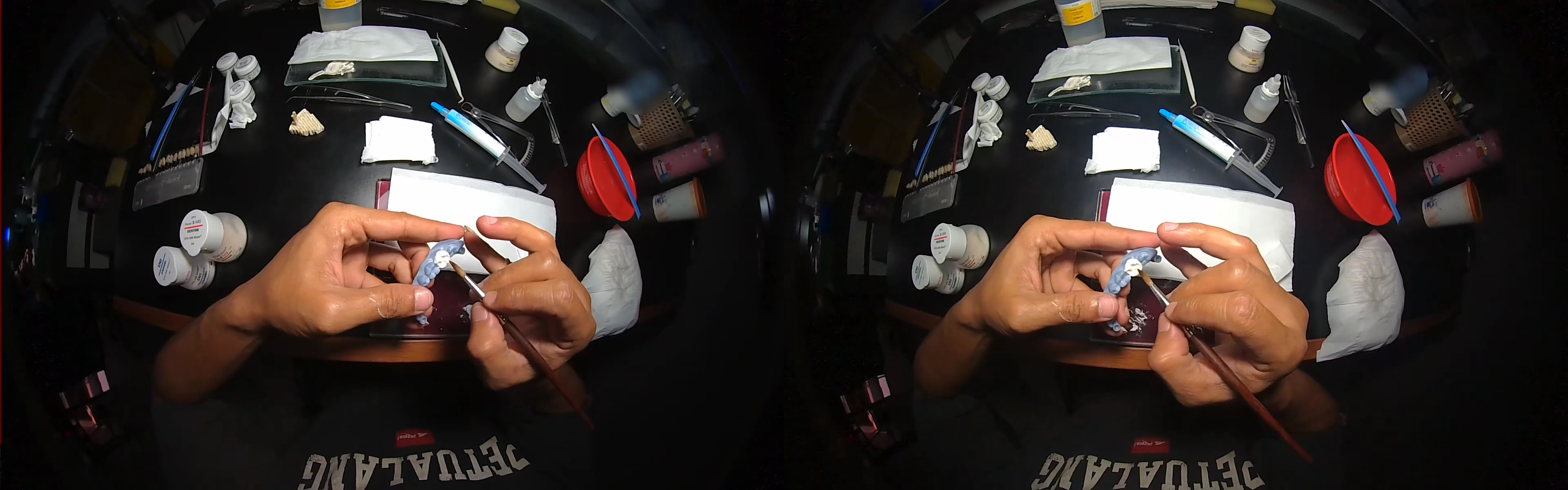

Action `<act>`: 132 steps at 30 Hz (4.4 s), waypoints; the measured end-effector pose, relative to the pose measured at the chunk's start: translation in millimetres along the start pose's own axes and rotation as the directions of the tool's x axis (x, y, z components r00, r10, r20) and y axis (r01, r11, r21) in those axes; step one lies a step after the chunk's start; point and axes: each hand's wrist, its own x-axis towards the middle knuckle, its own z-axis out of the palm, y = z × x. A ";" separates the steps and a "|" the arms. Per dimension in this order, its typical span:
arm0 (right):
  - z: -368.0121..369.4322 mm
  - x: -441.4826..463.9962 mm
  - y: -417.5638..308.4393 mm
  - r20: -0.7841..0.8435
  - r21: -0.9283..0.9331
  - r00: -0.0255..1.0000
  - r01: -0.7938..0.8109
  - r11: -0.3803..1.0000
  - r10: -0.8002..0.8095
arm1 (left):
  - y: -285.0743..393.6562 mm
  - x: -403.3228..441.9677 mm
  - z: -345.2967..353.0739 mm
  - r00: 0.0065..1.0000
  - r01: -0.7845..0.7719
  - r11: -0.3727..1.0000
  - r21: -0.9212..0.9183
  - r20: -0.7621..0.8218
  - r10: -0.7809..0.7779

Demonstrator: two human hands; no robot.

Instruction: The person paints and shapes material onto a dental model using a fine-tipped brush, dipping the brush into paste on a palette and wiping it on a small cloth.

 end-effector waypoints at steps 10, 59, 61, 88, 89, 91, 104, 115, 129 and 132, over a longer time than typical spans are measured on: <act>1.8 -3.7 2.3 -0.034 -0.032 0.999 0.022 0.999 -0.023 | -1.4 0.6 -1.0 1.000 -0.019 0.999 0.029 -0.018 0.019; 0.2 -5.9 0.6 0.010 -0.042 0.999 0.043 0.998 -0.042 | 0.2 -0.4 4.4 0.998 -0.019 0.999 -0.035 -0.065 0.017; -0.1 -5.5 1.4 0.018 -0.036 0.999 0.049 0.998 -0.048 | 0.9 -0.2 4.9 0.998 -0.021 0.999 -0.034 -0.063 0.019; -2.5 -6.6 -2.5 0.020 -0.055 0.999 0.032 0.998 -0.031 | -1.4 -2.4 0.0 1.000 -0.007 1.000 -0.022 -0.024 0.006; -2.4 -6.8 -2.5 0.021 -0.060 0.999 0.032 0.998 -0.030 | -1.2 -2.5 -0.3 1.000 -0.005 1.000 -0.014 -0.021 0.005; -2.8 -7.2 -2.3 0.028 -0.058 0.999 0.036 0.998 -0.034 | -2.5 -2.4 -1.8 1.000 -0.015 0.999 -0.028 -0.011 0.015; -3.9 -7.0 -2.6 0.042 -0.064 0.999 0.032 0.997 -0.030 | -0.8 -3.4 2.0 1.000 -0.018 0.998 -0.055 -0.023 0.017; -3.6 -7.2 -3.0 0.038 -0.062 0.999 0.030 0.998 -0.028 | -0.7 -3.1 2.5 0.999 -0.027 0.998 -0.062 -0.020 0.026; -5.2 -7.0 -5.8 0.044 -0.054 0.999 0.027 0.998 -0.025 | 2.7 -3.1 -0.7 1.000 -0.020 0.998 0.059 -0.006 0.020; -5.0 -7.3 -5.2 0.040 -0.059 0.999 0.028 0.998 -0.026 | 1.4 -3.0 -0.8 1.000 -0.029 0.998 0.047 -0.003 0.029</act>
